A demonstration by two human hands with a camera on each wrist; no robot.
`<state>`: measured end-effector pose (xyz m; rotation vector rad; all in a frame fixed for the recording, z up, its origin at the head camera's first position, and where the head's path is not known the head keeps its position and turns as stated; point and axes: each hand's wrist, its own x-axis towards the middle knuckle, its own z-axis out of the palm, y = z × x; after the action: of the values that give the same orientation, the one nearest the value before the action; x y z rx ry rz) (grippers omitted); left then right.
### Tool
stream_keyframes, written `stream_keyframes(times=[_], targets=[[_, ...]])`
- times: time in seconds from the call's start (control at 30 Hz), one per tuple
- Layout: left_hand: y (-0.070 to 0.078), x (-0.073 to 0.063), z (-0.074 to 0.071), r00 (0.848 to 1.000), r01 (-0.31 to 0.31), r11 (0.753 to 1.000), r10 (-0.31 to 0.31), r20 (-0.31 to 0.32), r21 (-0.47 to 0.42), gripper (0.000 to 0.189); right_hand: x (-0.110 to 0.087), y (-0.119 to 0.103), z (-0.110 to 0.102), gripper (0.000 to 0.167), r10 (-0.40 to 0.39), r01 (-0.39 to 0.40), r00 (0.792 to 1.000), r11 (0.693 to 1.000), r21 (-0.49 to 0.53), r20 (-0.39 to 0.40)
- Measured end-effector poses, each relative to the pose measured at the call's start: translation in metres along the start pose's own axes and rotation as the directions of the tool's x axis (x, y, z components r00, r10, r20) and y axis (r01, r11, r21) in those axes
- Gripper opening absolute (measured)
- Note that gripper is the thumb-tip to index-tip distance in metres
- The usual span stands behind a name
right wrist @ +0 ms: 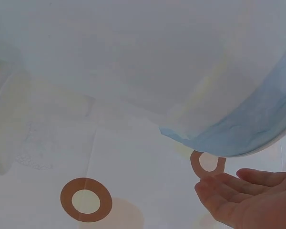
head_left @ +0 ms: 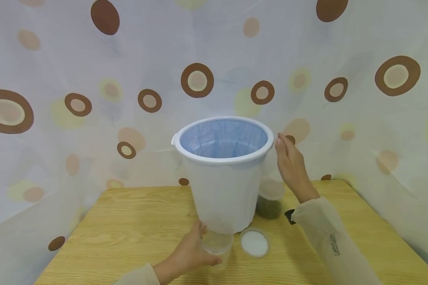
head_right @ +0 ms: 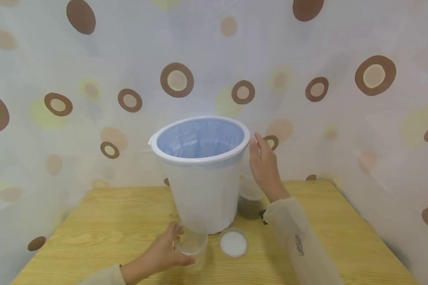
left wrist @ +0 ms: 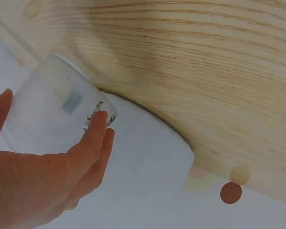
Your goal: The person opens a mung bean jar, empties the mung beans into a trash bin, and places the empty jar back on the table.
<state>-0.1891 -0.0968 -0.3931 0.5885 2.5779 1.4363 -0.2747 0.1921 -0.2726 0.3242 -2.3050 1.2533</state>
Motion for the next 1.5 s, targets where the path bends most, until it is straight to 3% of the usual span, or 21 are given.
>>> stream_keyframes(times=[0.43,0.77,0.97,1.13,1.23,1.33,1.43,1.5], targets=[[-0.013,0.002,0.008,0.999,0.044,0.999,-0.044,0.030,-0.002,0.095,-0.014,0.000,-0.003,0.062,-0.006,0.006,1.000,0.999,0.032,0.005],[-0.017,0.003,0.013,0.999,0.043,0.999,-0.043,-0.010,0.006,0.086,-0.020,0.004,-0.003,0.061,0.001,-0.001,1.000,1.000,0.031,0.000],[-0.020,0.003,0.015,0.999,0.046,0.999,-0.047,-0.017,-0.012,0.094,-0.022,0.008,-0.003,0.061,0.013,-0.013,1.000,1.000,0.026,-0.001],[-0.019,0.001,0.016,0.999,0.012,0.998,-0.014,-0.032,-0.060,0.111,-0.025,0.013,-0.003,0.062,0.034,-0.035,0.999,0.999,0.014,0.013],[-0.014,-0.001,0.014,0.997,0.001,0.999,-0.004,-0.074,-0.037,0.118,-0.026,0.015,-0.003,0.062,0.034,-0.034,0.999,0.999,0.010,0.011],[-0.002,-0.005,0.012,0.987,0.015,0.999,-0.009,-0.163,0.036,0.122,-0.026,0.016,-0.003,0.061,0.034,-0.034,0.999,0.999,0.010,0.004],[0.016,-0.012,0.011,0.960,-0.018,0.998,0.036,-0.279,0.068,0.119,-0.027,0.015,-0.004,0.061,0.040,-0.040,0.999,0.999,0.004,-0.006],[0.029,-0.016,0.014,0.933,-0.100,0.993,0.117,-0.340,0.066,0.112,-0.027,0.015,-0.005,0.061,0.045,-0.045,0.999,0.999,0.002,-0.009]])
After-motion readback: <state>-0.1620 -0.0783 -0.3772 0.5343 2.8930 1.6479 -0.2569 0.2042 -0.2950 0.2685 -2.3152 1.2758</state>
